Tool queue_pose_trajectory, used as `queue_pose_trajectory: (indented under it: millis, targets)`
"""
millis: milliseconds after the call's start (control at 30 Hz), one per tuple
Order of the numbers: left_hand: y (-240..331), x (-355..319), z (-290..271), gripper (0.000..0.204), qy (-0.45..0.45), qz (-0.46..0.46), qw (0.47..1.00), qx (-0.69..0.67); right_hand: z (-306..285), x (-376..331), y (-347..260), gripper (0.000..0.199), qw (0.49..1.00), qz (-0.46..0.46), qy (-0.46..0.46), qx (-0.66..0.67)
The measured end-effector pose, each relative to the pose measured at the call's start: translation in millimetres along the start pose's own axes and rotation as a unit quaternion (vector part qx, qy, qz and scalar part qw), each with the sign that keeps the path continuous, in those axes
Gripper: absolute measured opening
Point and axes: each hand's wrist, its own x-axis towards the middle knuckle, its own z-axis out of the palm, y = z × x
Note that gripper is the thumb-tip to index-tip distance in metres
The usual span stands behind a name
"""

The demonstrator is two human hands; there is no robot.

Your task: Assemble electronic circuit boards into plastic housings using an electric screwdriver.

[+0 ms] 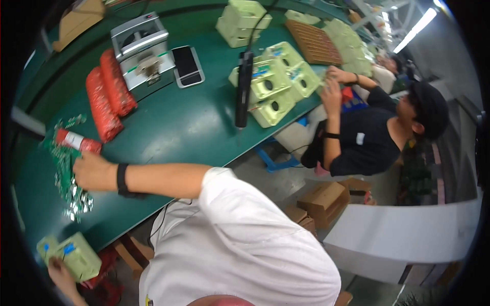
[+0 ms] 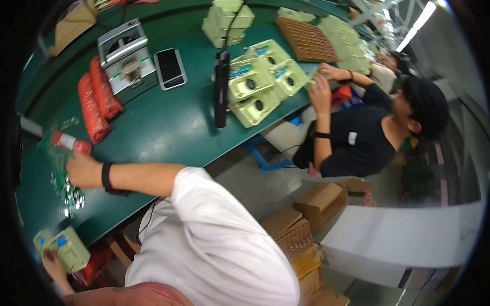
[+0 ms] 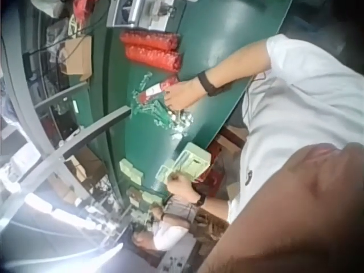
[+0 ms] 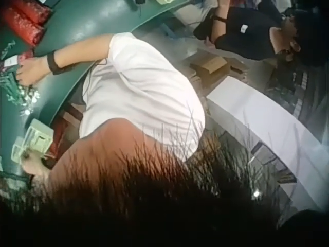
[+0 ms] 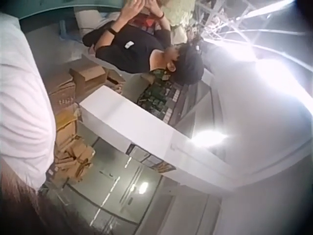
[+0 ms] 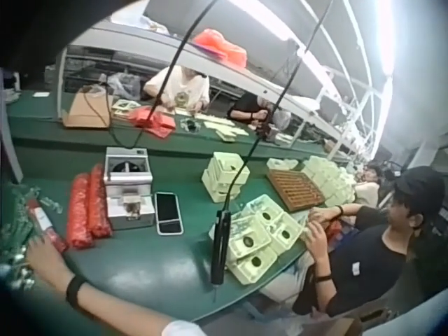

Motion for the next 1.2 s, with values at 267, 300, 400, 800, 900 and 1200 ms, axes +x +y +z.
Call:
queue_pose_trajectory:
  millis: [267,300,400,800,900,1200]
  targets:
    - [344,-46,-40,0.015,-0.056,0.055,0.981,-0.177,-211,-101,80,0.027,0.944,0.249,0.054,0.210]
    - [359,-49,-34,0.015,-0.047,0.071,0.976,-0.201,-230,-121,86,0.025,0.933,0.298,0.031,0.201]
    - [406,-51,-17,0.014,-0.062,0.098,0.967,-0.226,-259,-184,90,0.025,0.917,0.377,-0.054,0.119]
    - [473,-20,9,0.035,-0.047,0.153,0.963,-0.217,-247,-242,102,0.009,0.980,0.189,-0.050,-0.040]
    - [446,-6,6,0.064,-0.021,0.218,0.951,-0.218,-243,-254,111,0.009,0.975,0.175,-0.131,-0.041]
    - [393,-6,11,0.118,-0.102,0.283,0.934,-0.193,-252,-242,113,0.009,0.974,0.148,-0.162,-0.062]
